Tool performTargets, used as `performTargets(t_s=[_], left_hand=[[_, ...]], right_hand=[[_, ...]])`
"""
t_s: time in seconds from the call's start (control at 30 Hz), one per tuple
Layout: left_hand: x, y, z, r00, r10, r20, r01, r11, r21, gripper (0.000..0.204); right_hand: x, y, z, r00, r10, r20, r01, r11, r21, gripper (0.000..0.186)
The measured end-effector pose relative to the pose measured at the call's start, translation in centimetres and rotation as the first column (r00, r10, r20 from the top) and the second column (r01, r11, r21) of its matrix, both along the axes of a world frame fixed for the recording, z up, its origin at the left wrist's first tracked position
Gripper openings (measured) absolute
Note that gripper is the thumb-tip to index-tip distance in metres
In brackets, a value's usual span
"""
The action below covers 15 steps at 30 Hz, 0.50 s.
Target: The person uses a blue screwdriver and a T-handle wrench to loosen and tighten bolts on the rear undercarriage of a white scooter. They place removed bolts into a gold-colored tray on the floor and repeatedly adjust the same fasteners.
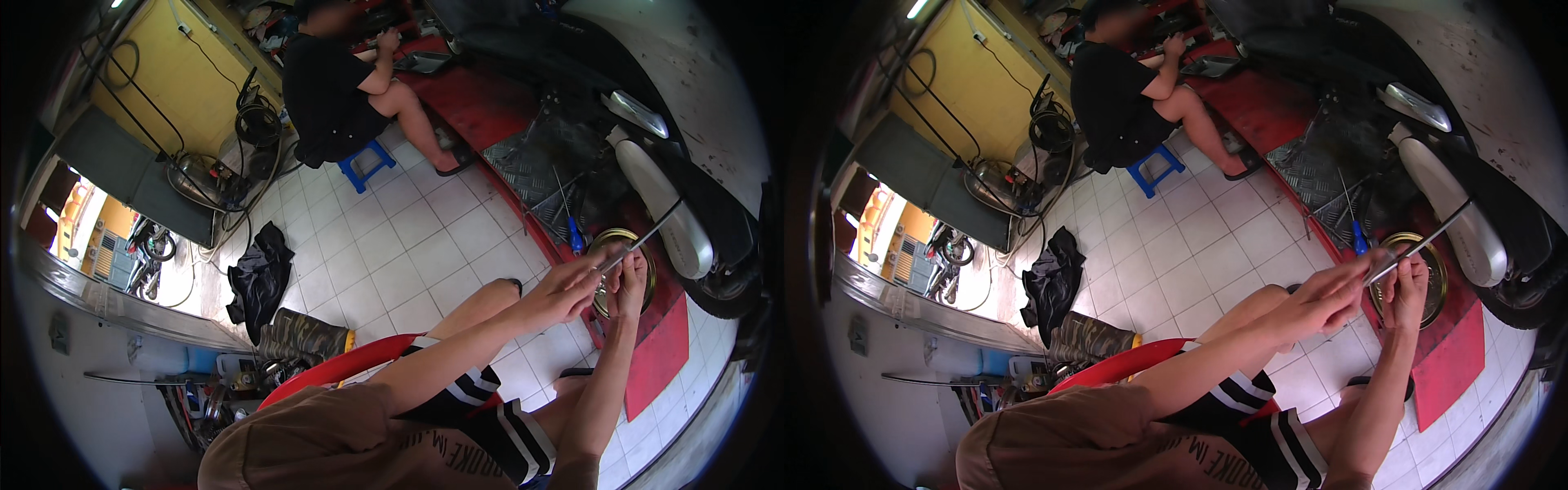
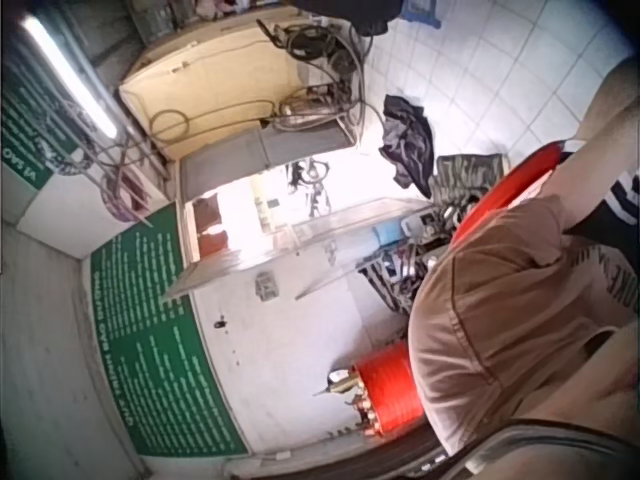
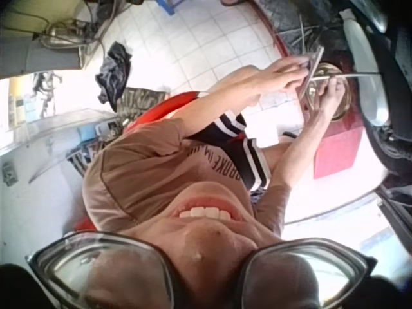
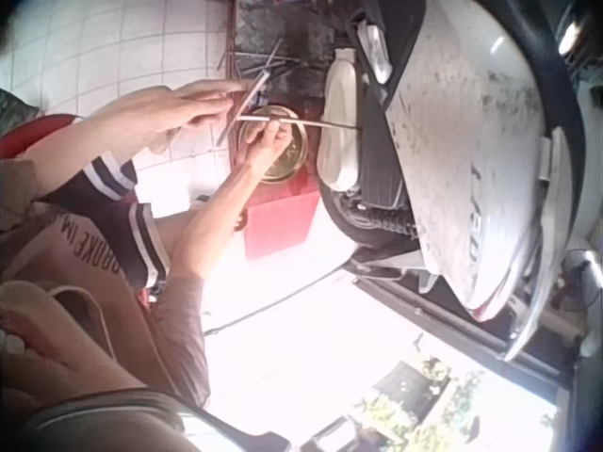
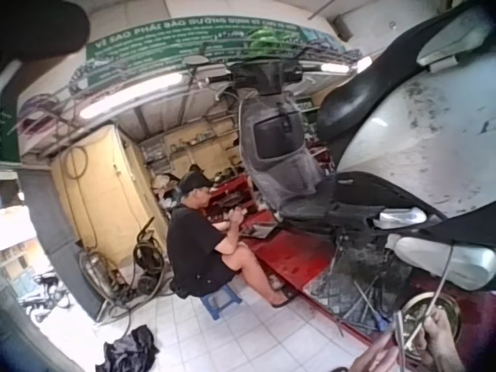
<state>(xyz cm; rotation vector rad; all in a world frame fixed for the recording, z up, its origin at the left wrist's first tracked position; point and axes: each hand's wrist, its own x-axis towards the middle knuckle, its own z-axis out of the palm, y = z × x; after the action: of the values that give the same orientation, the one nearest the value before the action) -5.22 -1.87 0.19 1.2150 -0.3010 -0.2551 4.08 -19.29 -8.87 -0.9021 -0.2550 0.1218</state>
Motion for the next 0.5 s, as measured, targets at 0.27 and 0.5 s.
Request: performTargets(t_s=[0.27,0.5], left_hand=[[-0.3,-0.4,-4.1,0.912,-0.111,-0.395,0.168,0.979,0.113,0.056],[0.6,-0.7,0.3,0.992,0.001,0.126,0.005,0.999,-0.045,0.055]], right_hand=[[-0.2,0.2,1.3,0.999,-0.027,-0.035,0.029,0.998,0.054,0.026],[0.1,-0.8,0.5,0.999,-0.03,-0.024,0.032,0.997,0.068,0.025]])
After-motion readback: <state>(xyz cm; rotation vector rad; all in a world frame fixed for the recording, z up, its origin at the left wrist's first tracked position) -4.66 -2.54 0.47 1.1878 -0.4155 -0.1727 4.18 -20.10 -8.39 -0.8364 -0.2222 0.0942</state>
